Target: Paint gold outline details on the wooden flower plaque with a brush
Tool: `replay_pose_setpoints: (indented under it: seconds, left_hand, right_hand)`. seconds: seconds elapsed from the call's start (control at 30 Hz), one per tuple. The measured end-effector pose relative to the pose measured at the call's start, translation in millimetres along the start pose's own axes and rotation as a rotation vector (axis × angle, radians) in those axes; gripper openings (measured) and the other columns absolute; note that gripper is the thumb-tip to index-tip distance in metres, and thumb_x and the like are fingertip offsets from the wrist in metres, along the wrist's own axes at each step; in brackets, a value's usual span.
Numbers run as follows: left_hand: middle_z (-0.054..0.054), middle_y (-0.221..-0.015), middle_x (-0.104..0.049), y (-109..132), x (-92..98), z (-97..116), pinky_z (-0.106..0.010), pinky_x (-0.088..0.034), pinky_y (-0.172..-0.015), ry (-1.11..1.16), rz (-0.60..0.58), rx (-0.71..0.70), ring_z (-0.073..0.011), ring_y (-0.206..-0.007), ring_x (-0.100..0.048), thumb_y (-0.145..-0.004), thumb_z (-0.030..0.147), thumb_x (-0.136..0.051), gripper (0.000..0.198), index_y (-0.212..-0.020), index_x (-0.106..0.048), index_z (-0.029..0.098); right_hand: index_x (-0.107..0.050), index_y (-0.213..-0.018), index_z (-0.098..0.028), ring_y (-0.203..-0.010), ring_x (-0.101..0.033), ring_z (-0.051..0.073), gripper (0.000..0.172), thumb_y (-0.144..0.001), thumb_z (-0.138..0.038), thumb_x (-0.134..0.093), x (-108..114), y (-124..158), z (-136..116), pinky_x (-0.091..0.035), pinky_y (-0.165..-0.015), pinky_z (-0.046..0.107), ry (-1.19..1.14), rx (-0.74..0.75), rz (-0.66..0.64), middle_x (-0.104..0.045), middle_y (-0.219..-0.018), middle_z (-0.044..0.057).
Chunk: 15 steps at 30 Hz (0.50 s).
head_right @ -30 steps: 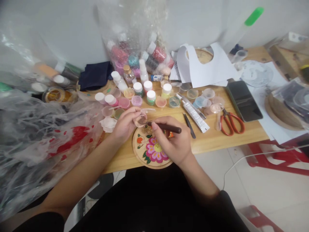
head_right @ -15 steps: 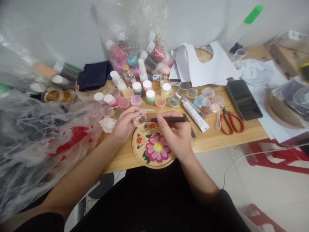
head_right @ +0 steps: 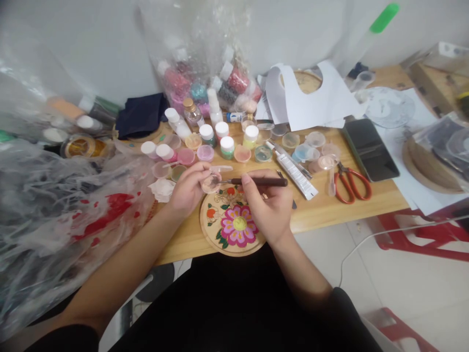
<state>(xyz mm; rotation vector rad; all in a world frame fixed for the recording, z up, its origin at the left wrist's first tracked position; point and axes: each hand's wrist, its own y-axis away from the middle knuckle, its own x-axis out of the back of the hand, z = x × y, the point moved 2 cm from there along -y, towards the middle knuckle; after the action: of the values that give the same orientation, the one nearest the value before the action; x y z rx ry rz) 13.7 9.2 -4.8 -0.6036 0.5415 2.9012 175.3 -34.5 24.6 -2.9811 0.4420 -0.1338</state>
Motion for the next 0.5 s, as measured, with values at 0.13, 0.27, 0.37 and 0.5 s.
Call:
replay_pose_setpoints:
  seconds: [0.13, 0.27, 0.37, 0.5]
  left_hand:
    - [0.002, -0.068, -0.065, 0.6, -0.6, 0.0, -0.023, -0.045, -0.065, -0.003, -0.001, -0.004, -0.0091, -0.065, -0.058, -0.064, 0.029, -0.066, 0.015, -0.069, -0.061, 0.017]
    - [0.002, -0.068, -0.064, 0.6, -0.2, -0.4, -0.024, -0.045, -0.065, -0.009, -0.002, 0.001, -0.0095, -0.065, -0.058, -0.065, 0.030, -0.066, 0.015, -0.069, -0.061, 0.017]
    - [0.002, -0.067, -0.064, 0.5, 0.2, -0.5, -0.024, -0.044, -0.064, -0.006, -0.008, -0.006, -0.0090, -0.062, -0.056, -0.065, 0.031, -0.066, 0.015, -0.069, -0.062, 0.017]
    - [0.002, -0.066, -0.064, 1.0, -0.2, -0.3, -0.023, -0.044, -0.064, 0.007, 0.003, 0.000, -0.0087, -0.063, -0.056, -0.063, 0.031, -0.068, 0.016, -0.068, -0.062, 0.017]
  right_hand:
    - [-0.070, -0.077, -0.020, -0.050, -0.061, 0.010, 0.012, -0.084, -0.030, -0.070, -1.5, -1.9, 4.2, -0.047, -0.045, 0.022, -0.026, -0.052, -0.016, -0.070, -0.064, -0.001]
    - [-0.068, -0.073, -0.019, -0.041, -0.056, 0.009, 0.019, -0.081, -0.036, -0.072, -6.0, -6.7, 10.9, -0.043, -0.040, 0.022, -0.132, -0.149, -0.056, -0.068, -0.057, -0.002]
    - [-0.067, -0.072, -0.019, -0.040, -0.056, 0.009, 0.019, -0.079, -0.035, -0.074, -7.9, -8.0, 16.1, -0.041, -0.039, 0.021, -0.197, -0.228, -0.035, -0.067, -0.055, -0.002]
    - [-0.067, -0.072, -0.018, -0.040, -0.053, 0.007, 0.018, -0.079, -0.033, -0.072, -9.5, -7.3, 21.4, -0.034, -0.037, 0.019, -0.259, -0.319, -0.028, -0.067, -0.057, -0.001]
